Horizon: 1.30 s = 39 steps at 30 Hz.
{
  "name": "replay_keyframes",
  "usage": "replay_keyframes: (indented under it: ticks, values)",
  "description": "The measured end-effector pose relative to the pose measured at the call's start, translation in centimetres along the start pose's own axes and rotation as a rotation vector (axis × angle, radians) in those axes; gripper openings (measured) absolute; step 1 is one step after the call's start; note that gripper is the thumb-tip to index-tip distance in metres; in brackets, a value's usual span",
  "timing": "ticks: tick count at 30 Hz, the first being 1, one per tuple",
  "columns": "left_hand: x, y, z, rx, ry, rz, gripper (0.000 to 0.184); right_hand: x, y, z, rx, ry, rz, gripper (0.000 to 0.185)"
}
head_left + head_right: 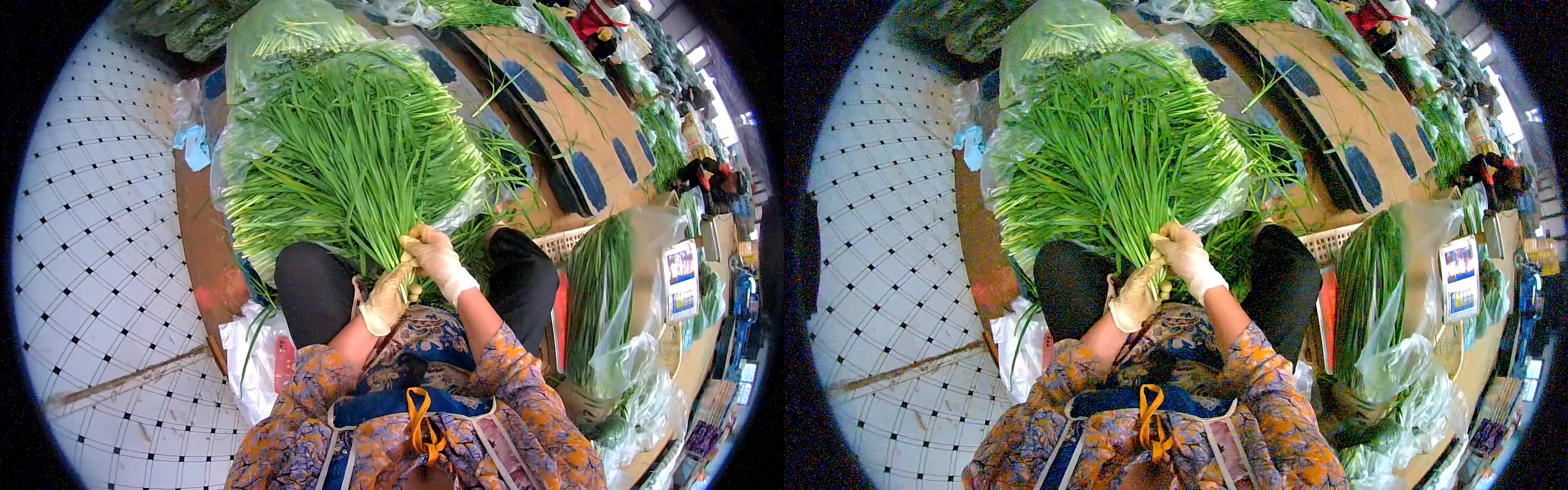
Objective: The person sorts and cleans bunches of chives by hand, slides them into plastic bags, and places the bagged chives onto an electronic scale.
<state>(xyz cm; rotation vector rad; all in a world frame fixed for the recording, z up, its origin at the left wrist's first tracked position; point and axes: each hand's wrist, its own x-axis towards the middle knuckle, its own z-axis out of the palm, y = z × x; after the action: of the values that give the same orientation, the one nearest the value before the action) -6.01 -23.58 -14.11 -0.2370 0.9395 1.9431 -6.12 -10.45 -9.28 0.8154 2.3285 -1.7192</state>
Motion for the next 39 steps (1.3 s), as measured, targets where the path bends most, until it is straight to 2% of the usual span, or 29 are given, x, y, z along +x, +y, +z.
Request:
replay_keyframes:
  ticks: [1, 2, 4, 10, 15, 18, 19, 20, 21, 24, 25, 27, 28, 30, 32, 34, 36, 38, 39]
  values:
    - [-0.5, 0.5, 0.4, -0.088, -0.062, -0.009, 0.024, -0.5, -0.1, 0.0, 0.265, -0.021, 0.133, 0.017]
    - [-0.8, 0.6, 0.6, -0.177, -0.125, -0.02, 0.026, -0.8, 0.2, 0.0, 0.263, -0.026, 0.136, 0.017]
    - [-0.8, 0.6, 0.3, -0.162, -0.171, -0.016, 0.033, -1.1, 0.8, -0.3, 0.4, 0.032, 0.137, 0.015]
    - [-1.1, 1.3, 1.1, -0.133, -0.236, -0.029, 0.04, -1.2, 1.5, -0.6, 0.417, 0.069, 0.064, 0.014]
    - [-1.2, 1.3, 1.1, -0.218, -0.271, -0.035, 0.046, -1.4, 2.2, -0.4, 0.286, 0.178, -0.077, 0.015]
    - [-0.9, 1.7, 1.4, -0.197, -0.196, -0.066, 0.039, -2.0, 2.1, 0.0, 0.223, 0.195, -0.147, 0.013]
    - [-0.5, 1.7, 1.1, -0.226, -0.271, -0.063, 0.035, -2.5, 1.8, 0.3, 0.304, 0.175, -0.192, 0.012]
    - [-0.1, 1.7, 0.8, -0.256, -0.345, -0.059, 0.031, -3.9, 0.2, -0.1, 0.275, 0.113, -0.147, 0.01]
    - [0.5, 1.1, 0.9, -0.229, -0.132, -0.105, 0.025, -3.9, 1.3, 0.2, 0.224, 0.081, -0.236, 0.009]
    - [1.4, 0.4, 0.9, -0.233, -0.036, -0.095, 0.024, -5.7, 1.9, 0.4, 0.027, 0.1, -0.461, 0.014]
    - [1.2, 0.5, 0.9, -0.237, -0.032, -0.094, 0.024, -6.2, 2.1, 0.4, 0.211, 0.105, -0.394, 0.012]
    - [0.8, 0.7, 0.8, -0.026, -0.019, -0.073, 0.026, -6.9, 2.4, -0.4, 0.583, 0.15, -0.309, 0.011]
    - [0.7, 0.8, 0.6, -0.029, -0.015, -0.072, 0.026, -6.5, 2.3, -1.1, 0.615, 0.31, -0.237, 0.016]
    - [0.6, 0.8, 0.3, 0.109, 0.005, -0.062, 0.028, -6.6, 2.1, -4.0, 0.498, 0.352, -0.02, 0.019]
    - [0.1, 0.9, 1.5, 0.133, 0.062, -0.045, 0.024, -5.7, 1.7, -4.7, 0.282, 0.298, 0.078, 0.021]
    - [-0.2, 0.7, 2.5, 0.416, 0.229, 0.061, 0.022, -4.9, 1.3, -3.7, 0.142, 0.288, -0.083, 0.019]
    - [-0.3, 0.1, 2.7, 0.391, 0.25, 0.096, 0.021, -4.2, 0.0, -2.0, -0.044, 0.268, -0.261, 0.019]
    - [-0.1, -0.8, 1.9, 0.366, 0.266, 0.106, 0.022, -3.1, -0.7, -0.4, 0.111, 0.095, -0.17, 0.018]
    - [0.1, -1.1, 0.9, 0.336, 0.183, 0.072, 0.028, -1.9, 0.8, 0.1, -0.053, 0.094, -0.228, 0.017]
